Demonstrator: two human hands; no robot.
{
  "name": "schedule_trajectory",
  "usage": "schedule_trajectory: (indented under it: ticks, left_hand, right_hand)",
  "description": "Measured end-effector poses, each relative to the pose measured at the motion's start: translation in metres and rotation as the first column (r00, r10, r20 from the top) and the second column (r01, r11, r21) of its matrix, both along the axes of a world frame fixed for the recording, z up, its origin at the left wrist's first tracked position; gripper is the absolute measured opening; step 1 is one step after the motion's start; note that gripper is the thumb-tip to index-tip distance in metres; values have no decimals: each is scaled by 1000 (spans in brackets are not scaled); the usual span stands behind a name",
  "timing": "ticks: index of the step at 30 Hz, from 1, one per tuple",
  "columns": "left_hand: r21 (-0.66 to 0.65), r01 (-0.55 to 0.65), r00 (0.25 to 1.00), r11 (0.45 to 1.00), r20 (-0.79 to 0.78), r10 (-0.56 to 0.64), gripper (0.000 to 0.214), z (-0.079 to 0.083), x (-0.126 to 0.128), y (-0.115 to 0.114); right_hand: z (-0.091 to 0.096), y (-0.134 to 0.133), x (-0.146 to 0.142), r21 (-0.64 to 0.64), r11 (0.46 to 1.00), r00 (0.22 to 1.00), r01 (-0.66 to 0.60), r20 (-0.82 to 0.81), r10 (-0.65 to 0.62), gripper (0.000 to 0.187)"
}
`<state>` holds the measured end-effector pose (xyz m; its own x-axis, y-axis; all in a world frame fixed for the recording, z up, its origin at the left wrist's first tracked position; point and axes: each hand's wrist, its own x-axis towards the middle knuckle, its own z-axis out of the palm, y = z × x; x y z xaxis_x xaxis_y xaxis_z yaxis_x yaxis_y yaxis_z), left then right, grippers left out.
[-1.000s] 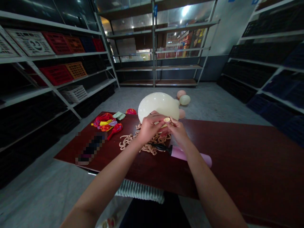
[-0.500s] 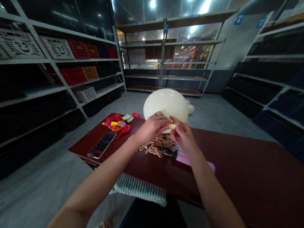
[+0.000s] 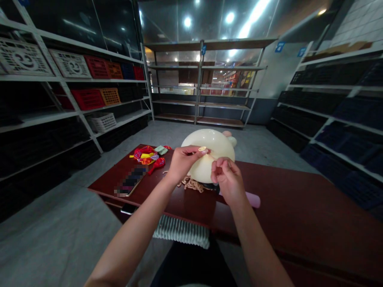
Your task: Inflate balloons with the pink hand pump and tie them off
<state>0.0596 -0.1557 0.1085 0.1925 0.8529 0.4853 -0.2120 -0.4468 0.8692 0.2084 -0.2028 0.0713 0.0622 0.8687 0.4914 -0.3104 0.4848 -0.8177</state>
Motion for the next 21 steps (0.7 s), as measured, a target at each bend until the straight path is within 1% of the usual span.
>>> schedule_trajectory:
  ticks: [1,2,3,5,6,7,8,11,13,15,17,18,19,21]
  left_hand:
    - [-105,10,996,994,85,-1,19,-4,5,-1]
    - [-193,36,986,981,169,-3,21,-7,11,-2]
    - [-266,74,968,961,251,-5,22,-9,17,-3]
    - [-371,163,920,914,393,-5,21,-13,29,-6]
    - [-401,203,892,894,452,0,20,-13,34,-8]
    - [-416,235,864,878,504,7,18,-13,39,-10]
    - [-419,258,835,871,550,18,15,-13,43,-13]
    - [-409,277,772,870,633,51,8,-12,55,-22]
    - [-413,283,762,866,645,59,8,-14,60,-28]
    - [-419,290,769,861,637,51,10,-17,63,-30]
    - [-419,291,784,860,620,37,12,-21,63,-30]
    - [-415,292,793,862,609,24,13,-23,62,-29]
    - [-409,296,802,863,597,7,15,-25,61,-28]
    - [-398,302,824,867,566,-27,18,-31,56,-25]
  right_hand:
    - [-1,-4,0,31,998,993,48,105,-51,28]
    - [-2,-7,0,76,991,966,111,226,-126,26]
    - [-3,-9,1,132,975,913,180,345,-216,25]
    - [-4,-11,1,258,921,756,293,528,-388,20]
    - [-5,-11,2,316,893,678,321,581,-449,17]
    - [-5,-11,2,362,873,618,328,617,-488,16]
    - [-5,-12,2,391,862,578,321,640,-506,16]
    - [-5,-13,3,406,860,534,308,675,-509,14]
    - [-6,-13,4,380,862,520,334,689,-505,11]
    - [-7,-14,6,340,869,521,359,700,-489,7]
    - [-7,-15,10,279,888,559,367,696,-450,5]
    - [-7,-16,12,230,906,599,355,689,-410,5]
    - [-6,-17,15,162,930,655,330,670,-349,5]
    - [-3,-21,22,-27,974,805,224,568,-170,9]
